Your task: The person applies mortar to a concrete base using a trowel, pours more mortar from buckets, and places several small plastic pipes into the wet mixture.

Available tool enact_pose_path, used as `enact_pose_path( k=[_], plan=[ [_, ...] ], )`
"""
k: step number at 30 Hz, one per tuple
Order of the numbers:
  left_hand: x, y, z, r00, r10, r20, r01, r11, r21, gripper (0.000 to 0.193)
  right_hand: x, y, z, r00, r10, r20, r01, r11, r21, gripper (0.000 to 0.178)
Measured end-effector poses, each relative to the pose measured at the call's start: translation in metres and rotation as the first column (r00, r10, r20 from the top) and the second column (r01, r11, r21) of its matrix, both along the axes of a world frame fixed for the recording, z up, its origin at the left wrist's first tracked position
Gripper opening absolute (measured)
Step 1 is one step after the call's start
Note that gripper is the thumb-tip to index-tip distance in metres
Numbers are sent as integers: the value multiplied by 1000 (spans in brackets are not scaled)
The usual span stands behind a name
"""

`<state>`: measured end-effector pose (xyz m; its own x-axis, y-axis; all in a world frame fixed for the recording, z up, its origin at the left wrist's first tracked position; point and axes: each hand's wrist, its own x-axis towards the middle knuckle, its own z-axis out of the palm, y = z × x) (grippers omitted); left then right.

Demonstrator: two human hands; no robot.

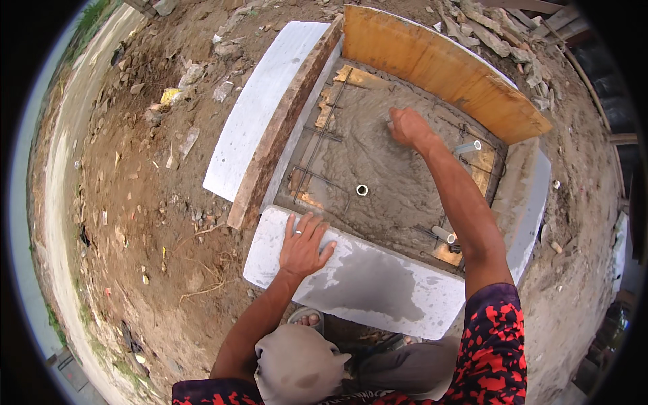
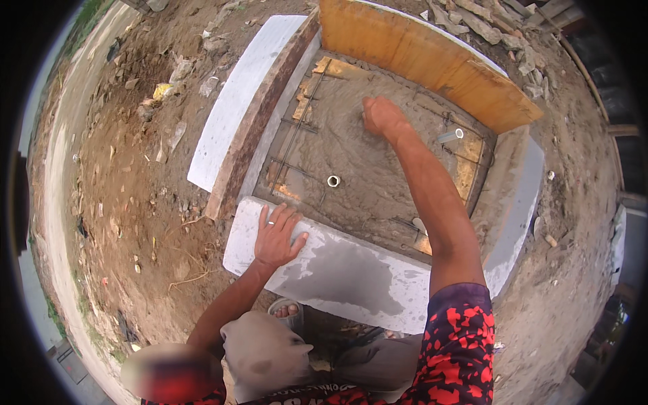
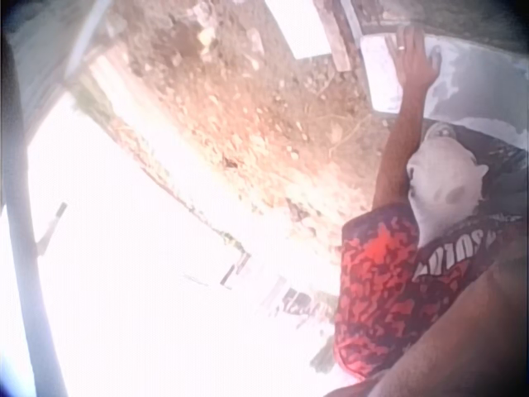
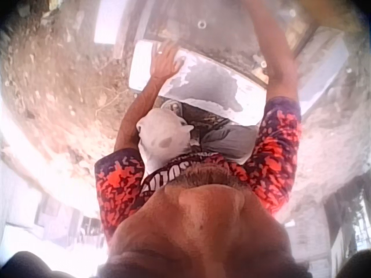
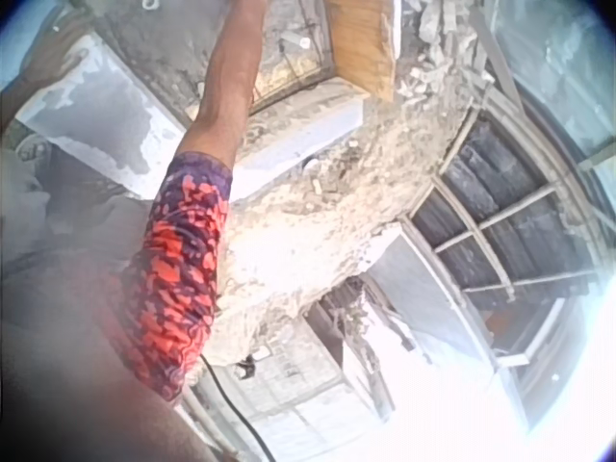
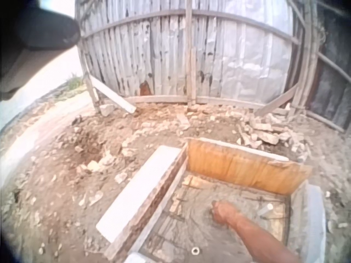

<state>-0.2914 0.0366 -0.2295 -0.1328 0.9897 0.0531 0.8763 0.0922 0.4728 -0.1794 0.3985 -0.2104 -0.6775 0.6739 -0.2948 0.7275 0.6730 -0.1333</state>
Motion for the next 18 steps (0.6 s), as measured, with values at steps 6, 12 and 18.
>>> enact_pose_path(
  k=[6,12,18],
  plan=[
    [-4,-3,8,1000,3,9,-3,1000,8,41,1,-6,7,1000,-18,5,17,1000,22,27],
    [-12,-8,11,1000,-4,11,4,1000,4,40,-2,-5,47,999,27,39,-26,999,-26,38],
    [-12,-15,9,1000,7,11,-7,1000,18,41,-5,-14,46,982,132,137,-135,991,8,27]
  ],
)
